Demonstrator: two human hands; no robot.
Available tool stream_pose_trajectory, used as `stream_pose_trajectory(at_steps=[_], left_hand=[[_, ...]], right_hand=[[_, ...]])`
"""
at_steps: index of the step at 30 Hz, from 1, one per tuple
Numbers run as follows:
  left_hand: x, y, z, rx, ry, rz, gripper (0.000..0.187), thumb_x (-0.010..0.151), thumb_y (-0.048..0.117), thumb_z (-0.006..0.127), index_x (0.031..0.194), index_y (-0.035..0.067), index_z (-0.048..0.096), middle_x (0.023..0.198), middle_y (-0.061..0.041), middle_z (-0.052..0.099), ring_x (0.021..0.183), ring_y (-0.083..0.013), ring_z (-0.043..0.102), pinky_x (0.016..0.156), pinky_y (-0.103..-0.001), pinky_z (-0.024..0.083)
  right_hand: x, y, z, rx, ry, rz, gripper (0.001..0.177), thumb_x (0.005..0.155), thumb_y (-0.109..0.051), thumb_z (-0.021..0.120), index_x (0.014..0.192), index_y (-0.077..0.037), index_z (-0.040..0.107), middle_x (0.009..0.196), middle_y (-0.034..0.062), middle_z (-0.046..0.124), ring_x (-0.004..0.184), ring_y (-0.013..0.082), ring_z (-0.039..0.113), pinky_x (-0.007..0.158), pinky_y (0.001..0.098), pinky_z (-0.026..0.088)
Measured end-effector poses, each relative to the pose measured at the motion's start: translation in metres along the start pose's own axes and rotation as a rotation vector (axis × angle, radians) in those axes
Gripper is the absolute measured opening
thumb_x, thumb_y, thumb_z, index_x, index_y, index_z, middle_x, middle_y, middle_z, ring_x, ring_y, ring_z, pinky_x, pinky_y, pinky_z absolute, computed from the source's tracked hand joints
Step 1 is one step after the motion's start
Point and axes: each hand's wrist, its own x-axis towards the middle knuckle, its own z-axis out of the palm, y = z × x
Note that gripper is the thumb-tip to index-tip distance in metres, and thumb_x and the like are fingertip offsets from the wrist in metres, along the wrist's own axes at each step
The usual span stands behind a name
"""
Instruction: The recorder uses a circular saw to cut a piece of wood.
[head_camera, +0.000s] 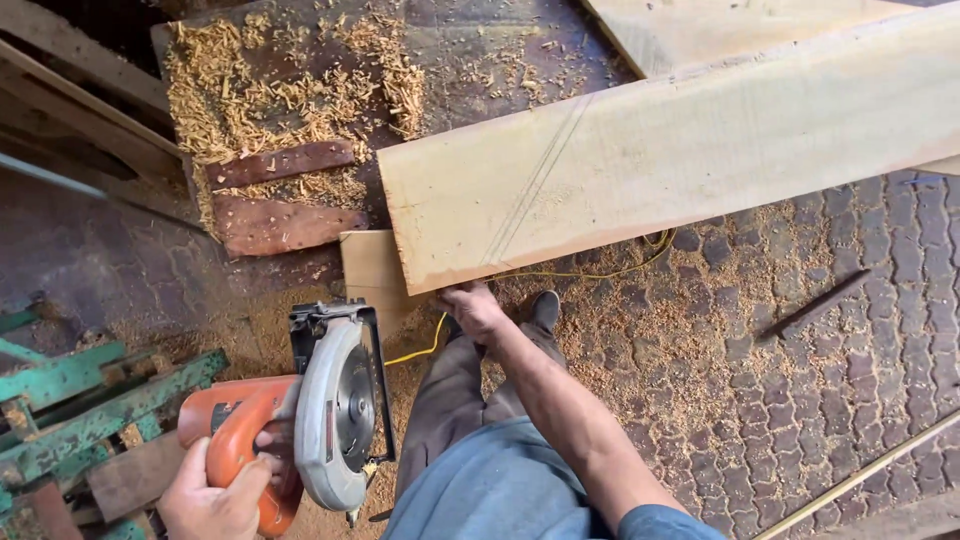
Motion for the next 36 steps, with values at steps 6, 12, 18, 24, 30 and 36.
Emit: stream_pose_trajectory(at_steps=[6,12,18,24,30,36], left_hand=[[-0.003,0.046,0.02,0.294,-0.023,-0.022,0.036,0.082,-0.002,0.072,0.118,-0.002,0.07,0.095,-0.009,0.074,0.079,-0.0128,0.067,0.073,-0.029,0.054],[0.0,0.036,0.012,0.165,-0.042,0.032,0.036,0.08,-0.003,0.071,0.116,-0.001,0.069,0.096,-0.006,0.072,0.08,-0.011,0.065,0.071,-0.028,0.053],[-0.002,0.015,-0.022,0.161,-0.018,0.0,0.039,0.077,-0.003,0.07,0.115,0.002,0.07,0.096,-0.004,0.074,0.081,-0.0094,0.068,0.073,-0.027,0.054],[0.01,-0.017,-0.039,0.294,-0.002,-0.007,0.034,0.081,-0.003,0.073,0.114,0.001,0.069,0.091,-0.009,0.072,0.076,-0.0127,0.067,0.07,-0.03,0.055],[0.017,-0.002,-0.022,0.106,0.041,-0.152,0.043,0.078,-0.008,0.069,0.12,-0.001,0.067,0.097,-0.01,0.072,0.077,-0.0158,0.069,0.069,-0.032,0.057],[0.016,-0.001,-0.018,0.06,-0.033,-0.1,0.038,0.08,-0.007,0.069,0.118,-0.002,0.067,0.097,-0.008,0.07,0.079,-0.012,0.065,0.069,-0.029,0.053]], right_hand=[[0.008,0.0,0.016,-0.094,-0.181,0.164,0.042,0.094,-0.005,0.071,0.133,0.003,0.057,0.125,0.0154,0.066,0.116,0.0271,0.065,0.103,0.0429,0.056],[-0.005,0.036,0.051,-0.434,-0.019,0.194,0.045,0.09,-0.021,0.072,0.132,-0.01,0.058,0.121,0.0019,0.069,0.11,0.0166,0.067,0.091,0.0346,0.054],[0.013,0.05,0.007,-0.706,-0.104,0.059,0.039,0.103,-0.032,0.069,0.12,0.003,0.068,0.1,0.0104,0.071,0.083,0.0173,0.065,0.072,0.0321,0.055],[0.018,0.008,-0.044,-0.506,0.036,-0.312,0.045,0.095,-0.031,0.078,0.12,0.005,0.068,0.107,0.0093,0.072,0.089,0.0145,0.066,0.074,0.0312,0.055],[-0.06,0.024,-0.021,-0.888,0.038,0.115,0.05,0.091,-0.039,0.075,0.124,-0.002,0.068,0.102,0.005,0.074,0.088,0.0098,0.065,0.073,0.0272,0.056],[-0.038,0.001,-0.003,-0.61,0.114,-0.083,0.048,0.089,-0.031,0.078,0.12,0.003,0.063,0.103,0.0058,0.074,0.09,0.0124,0.068,0.081,0.0282,0.059]])
